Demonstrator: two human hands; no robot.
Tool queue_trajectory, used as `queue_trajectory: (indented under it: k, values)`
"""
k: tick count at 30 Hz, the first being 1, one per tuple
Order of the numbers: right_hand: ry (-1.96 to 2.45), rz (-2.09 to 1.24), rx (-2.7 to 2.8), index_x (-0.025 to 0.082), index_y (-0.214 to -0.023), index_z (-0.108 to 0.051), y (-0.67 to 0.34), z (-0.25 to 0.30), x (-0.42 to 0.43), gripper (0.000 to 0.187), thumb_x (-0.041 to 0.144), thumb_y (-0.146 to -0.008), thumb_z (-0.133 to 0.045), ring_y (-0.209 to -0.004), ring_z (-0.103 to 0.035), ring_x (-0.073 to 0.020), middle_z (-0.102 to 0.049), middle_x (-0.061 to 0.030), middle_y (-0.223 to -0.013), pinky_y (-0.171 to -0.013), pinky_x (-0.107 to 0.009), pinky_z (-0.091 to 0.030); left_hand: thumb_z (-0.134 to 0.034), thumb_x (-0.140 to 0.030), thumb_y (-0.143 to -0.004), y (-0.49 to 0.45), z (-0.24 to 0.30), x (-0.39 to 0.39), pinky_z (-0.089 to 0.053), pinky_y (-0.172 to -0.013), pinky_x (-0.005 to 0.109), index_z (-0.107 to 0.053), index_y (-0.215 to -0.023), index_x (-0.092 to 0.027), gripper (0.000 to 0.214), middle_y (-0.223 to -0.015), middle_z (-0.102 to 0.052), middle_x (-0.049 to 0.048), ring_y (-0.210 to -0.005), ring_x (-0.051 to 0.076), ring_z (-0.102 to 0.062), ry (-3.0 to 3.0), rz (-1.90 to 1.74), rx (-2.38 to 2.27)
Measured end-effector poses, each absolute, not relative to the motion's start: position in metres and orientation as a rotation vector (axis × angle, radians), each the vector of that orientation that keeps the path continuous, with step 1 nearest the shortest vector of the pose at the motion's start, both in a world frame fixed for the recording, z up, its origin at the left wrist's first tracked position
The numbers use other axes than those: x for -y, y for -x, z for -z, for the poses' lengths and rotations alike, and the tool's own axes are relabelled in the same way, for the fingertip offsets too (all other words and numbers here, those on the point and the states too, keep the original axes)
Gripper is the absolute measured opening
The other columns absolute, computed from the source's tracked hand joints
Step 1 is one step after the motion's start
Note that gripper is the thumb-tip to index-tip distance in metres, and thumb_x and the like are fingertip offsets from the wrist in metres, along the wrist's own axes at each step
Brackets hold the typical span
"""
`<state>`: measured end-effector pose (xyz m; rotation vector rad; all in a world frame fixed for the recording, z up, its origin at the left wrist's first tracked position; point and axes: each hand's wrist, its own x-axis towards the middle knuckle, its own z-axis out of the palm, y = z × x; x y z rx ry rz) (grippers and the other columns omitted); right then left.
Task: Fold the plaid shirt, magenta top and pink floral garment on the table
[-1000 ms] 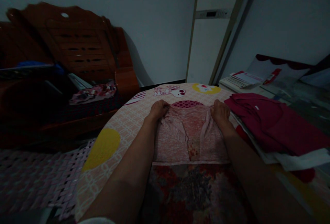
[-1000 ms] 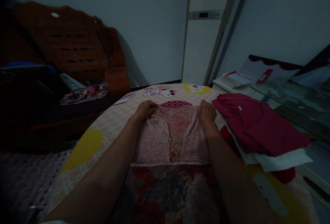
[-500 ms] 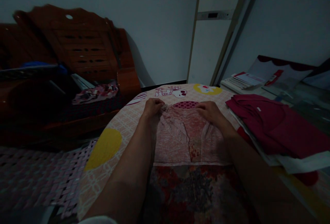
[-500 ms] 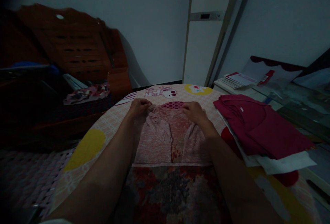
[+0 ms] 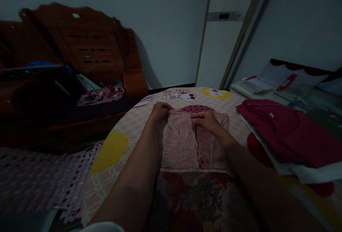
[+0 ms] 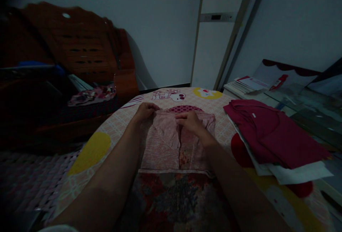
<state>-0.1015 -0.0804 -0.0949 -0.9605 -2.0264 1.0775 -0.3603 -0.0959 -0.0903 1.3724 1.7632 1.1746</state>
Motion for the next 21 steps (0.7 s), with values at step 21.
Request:
queue_trajectory:
  k: [21]
  values:
    - [1.284,-1.031,1.743,0.016,-0.073,-0.069,0.104,0.096,0.085,0.017,0.014,-0.057,-0.065,-0.049,-0.055,-0.0122,-0.062,0.0036,-0.056,-0.047,-0.022,-0.040,-0.057,-0.010,-0.070,0.357,0.101,0.084,-0.051,-0.085,0.027,-0.078,-0.094,-0.017,0.033,-0.096,-0.074,0.0056,-0.089,0.019,-0.066,-2.015,-0.848,-1.863]
